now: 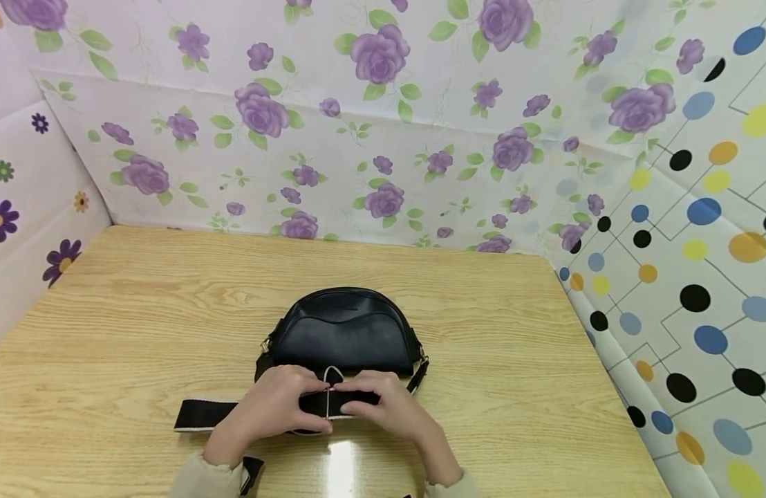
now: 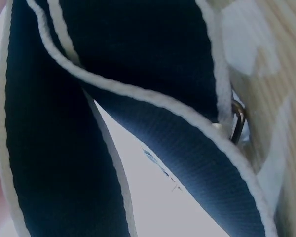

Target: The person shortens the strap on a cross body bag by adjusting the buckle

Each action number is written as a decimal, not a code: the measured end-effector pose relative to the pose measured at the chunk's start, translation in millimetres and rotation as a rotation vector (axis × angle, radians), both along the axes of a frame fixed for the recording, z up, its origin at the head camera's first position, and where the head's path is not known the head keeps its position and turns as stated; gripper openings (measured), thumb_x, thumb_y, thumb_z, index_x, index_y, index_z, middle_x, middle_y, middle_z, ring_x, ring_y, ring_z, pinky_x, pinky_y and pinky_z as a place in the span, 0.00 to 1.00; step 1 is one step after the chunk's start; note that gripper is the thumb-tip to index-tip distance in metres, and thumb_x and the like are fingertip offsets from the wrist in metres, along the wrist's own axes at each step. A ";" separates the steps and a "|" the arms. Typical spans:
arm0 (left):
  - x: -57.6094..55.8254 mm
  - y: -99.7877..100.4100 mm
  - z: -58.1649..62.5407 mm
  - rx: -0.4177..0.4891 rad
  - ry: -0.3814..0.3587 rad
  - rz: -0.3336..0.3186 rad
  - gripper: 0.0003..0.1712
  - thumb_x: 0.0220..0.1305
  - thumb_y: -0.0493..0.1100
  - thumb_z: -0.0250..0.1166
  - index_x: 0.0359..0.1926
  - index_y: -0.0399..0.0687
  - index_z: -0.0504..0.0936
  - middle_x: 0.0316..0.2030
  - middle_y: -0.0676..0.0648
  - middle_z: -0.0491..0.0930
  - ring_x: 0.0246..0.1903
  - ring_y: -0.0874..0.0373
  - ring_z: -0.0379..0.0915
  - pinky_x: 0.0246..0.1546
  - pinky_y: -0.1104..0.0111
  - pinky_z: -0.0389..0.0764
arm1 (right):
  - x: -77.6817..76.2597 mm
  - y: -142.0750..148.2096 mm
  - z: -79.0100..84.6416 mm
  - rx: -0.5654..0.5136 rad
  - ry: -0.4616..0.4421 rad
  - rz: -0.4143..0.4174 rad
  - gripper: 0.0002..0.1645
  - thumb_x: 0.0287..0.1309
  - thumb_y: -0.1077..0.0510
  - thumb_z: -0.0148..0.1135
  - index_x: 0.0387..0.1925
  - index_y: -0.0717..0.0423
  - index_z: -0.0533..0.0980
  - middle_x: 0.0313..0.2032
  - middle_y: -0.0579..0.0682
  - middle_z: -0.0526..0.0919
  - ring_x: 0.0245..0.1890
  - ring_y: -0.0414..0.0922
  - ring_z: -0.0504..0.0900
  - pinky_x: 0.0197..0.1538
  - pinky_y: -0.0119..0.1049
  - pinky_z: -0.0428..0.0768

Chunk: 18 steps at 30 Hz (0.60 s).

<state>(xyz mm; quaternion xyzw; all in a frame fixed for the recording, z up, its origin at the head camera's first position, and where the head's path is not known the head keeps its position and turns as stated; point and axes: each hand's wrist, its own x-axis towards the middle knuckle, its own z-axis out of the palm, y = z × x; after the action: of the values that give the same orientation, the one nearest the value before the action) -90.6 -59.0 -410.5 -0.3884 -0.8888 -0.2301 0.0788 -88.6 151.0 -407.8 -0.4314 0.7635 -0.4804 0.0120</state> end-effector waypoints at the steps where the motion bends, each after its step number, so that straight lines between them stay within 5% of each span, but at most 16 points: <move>1: -0.1 0.1 0.1 0.000 -0.001 -0.002 0.27 0.35 0.62 0.70 0.31 0.46 0.85 0.24 0.55 0.78 0.24 0.63 0.73 0.27 0.70 0.73 | -0.5 1.2 0.5 0.009 0.011 -0.002 0.16 0.46 0.72 0.61 0.41 0.70 0.77 0.34 0.56 0.81 0.30 0.41 0.77 0.30 0.30 0.75; 7: -0.4 0.8 1.1 -0.007 -0.001 -0.010 0.28 0.35 0.62 0.70 0.32 0.44 0.85 0.26 0.53 0.79 0.26 0.61 0.74 0.28 0.70 0.74 | -2.9 4.6 2.5 0.053 0.006 -0.018 0.14 0.48 0.74 0.58 0.40 0.70 0.77 0.29 0.54 0.80 0.24 0.38 0.71 0.25 0.27 0.72; 18: -1.8 1.9 2.3 -0.006 -0.047 -0.003 0.28 0.35 0.62 0.71 0.32 0.45 0.85 0.26 0.53 0.80 0.26 0.62 0.74 0.28 0.70 0.74 | -6.0 3.1 -0.3 -0.022 -0.070 -0.035 0.10 0.48 0.74 0.58 0.36 0.72 0.78 0.28 0.55 0.80 0.27 0.38 0.75 0.27 0.30 0.74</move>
<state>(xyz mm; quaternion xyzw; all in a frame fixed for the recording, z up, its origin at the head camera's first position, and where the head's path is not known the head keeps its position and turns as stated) -92.4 -57.2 -408.2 -0.3846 -0.8904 -0.2368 0.0565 -94.6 154.0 -408.1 -0.4008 0.7648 -0.5037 0.0256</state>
